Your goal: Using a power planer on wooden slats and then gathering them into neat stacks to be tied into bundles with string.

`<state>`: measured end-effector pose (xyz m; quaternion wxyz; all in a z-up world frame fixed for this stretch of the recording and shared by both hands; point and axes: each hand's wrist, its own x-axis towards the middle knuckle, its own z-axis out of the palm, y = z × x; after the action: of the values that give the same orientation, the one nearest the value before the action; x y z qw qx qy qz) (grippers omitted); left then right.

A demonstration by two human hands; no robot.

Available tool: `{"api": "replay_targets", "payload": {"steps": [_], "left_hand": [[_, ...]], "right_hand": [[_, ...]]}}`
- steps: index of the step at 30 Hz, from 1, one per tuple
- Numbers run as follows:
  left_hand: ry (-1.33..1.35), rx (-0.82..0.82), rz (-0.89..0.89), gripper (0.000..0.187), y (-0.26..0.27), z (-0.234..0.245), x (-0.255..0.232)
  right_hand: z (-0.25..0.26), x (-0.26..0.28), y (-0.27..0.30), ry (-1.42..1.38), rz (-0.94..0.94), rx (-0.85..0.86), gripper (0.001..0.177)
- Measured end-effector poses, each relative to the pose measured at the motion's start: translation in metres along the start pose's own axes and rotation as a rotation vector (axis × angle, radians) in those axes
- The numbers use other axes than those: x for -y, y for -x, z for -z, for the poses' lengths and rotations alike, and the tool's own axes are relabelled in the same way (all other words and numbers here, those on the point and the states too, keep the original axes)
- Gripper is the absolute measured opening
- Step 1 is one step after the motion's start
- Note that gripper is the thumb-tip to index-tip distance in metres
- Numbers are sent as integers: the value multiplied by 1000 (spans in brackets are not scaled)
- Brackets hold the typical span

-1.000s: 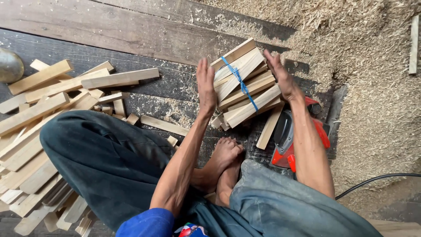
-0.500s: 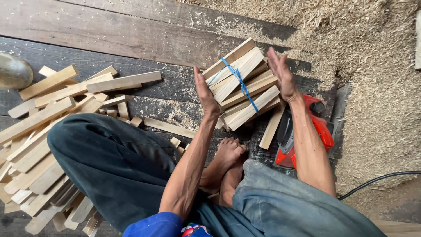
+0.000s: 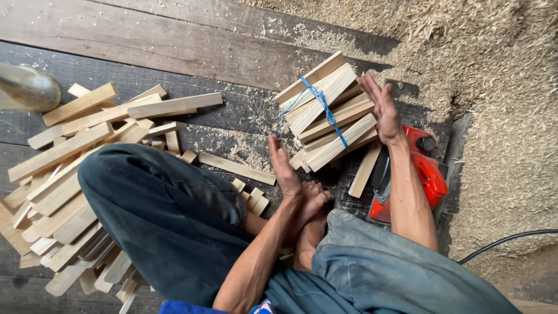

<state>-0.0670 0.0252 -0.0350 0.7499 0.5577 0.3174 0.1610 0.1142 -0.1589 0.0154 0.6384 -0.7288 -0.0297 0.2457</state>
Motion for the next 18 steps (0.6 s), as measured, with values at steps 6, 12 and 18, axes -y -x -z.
{"api": "replay_targets", "payload": {"steps": [6,12,18], "left_hand": [[-19,-13,-41,71,-3,-12,6],[-74,29,-98,71,-18,-13,18],[-137,68,-133,71,-17,-8,4]], "right_hand": [[4,-12,0,-9,5,5,102],[-2,-15,7,44,38,-24,94],[-9,-3,12,90,68,-95,96]]}}
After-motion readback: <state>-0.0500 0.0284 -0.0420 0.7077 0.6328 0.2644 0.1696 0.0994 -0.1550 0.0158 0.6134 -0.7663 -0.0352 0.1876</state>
